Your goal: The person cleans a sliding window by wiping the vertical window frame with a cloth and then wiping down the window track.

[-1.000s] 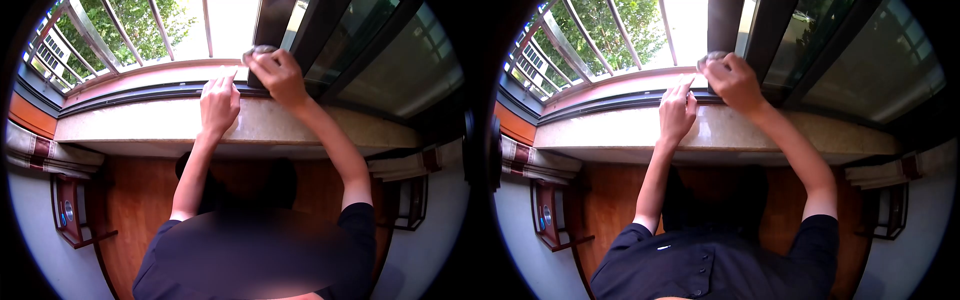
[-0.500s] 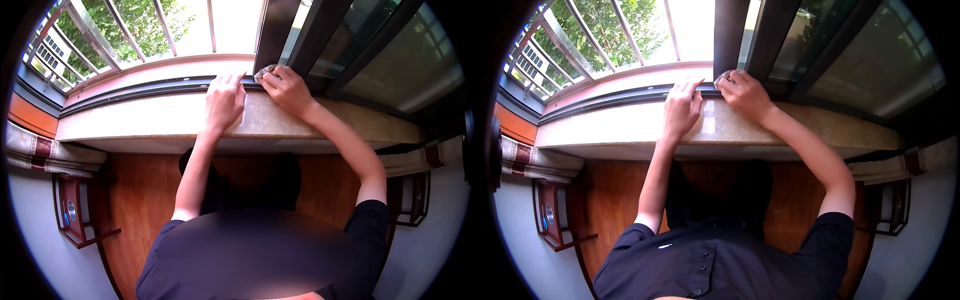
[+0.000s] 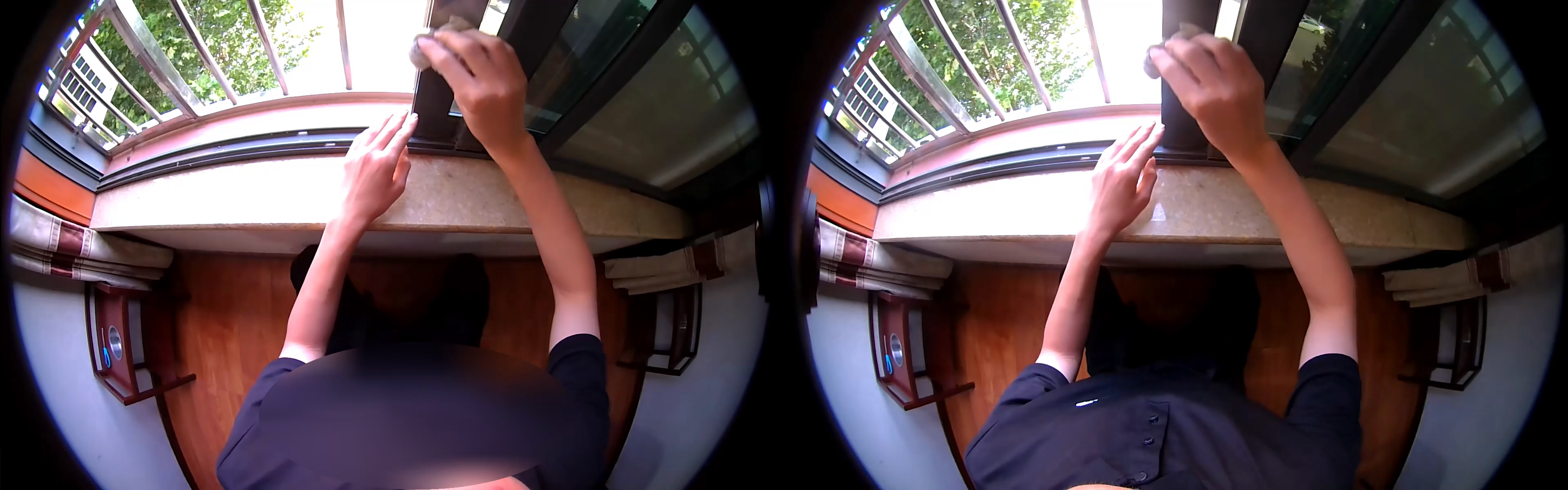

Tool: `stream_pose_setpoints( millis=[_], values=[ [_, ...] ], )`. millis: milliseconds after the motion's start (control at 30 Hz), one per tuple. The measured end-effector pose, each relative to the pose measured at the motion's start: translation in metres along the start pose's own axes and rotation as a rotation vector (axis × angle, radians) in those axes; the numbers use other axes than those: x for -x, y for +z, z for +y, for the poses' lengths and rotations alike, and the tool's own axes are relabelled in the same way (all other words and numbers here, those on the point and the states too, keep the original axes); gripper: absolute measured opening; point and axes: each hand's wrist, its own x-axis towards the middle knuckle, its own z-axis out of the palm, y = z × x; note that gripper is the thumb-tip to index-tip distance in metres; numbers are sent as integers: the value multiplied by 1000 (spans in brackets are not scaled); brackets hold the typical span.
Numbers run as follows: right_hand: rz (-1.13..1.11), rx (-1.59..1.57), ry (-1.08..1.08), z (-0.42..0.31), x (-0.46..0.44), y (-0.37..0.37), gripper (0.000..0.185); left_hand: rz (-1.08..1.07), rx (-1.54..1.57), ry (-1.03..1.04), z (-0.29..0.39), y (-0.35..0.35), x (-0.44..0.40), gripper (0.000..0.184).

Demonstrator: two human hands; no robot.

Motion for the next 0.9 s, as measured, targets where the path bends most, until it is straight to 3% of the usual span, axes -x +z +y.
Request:
stream_pose_setpoints(
  millis=[67,200,267,333,400,467,567,667,733,833,900],
  values=[
    [164,93,-9,11,-14,7,31,-12,-4,-3,0,0,0,54],
    [147,-71,156,-3,-50,-6,30,-34,-34,-15,-2,-1,2,52],
    [264,-21,101,2,-32,7,24,-44,-47,-15,-2,-1,4,51],
    [2,109,55,2,-9,-4,24,-39,-33,-18,-1,-1,3,51],
    [30,108,0,-8,17,3,15,-32,-20,-22,1,-1,2,51],
    [-111,57,-34,-26,49,2,9,-16,-2,-28,3,-2,2,46],
    [-311,-46,-76,-45,93,0,7,-64,-58,-25,-2,0,5,41],
    [-346,-3,-104,-41,79,-8,8,-33,-13,-19,-1,-1,5,38],
    [-225,115,-128,-28,59,-6,13,-33,-17,-31,-2,-1,4,46],
    [-7,268,8,10,13,-6,27,33,73,-1,1,-3,3,65],
    [50,181,102,13,-26,-19,25,29,58,1,0,-2,4,65]
  ],
)
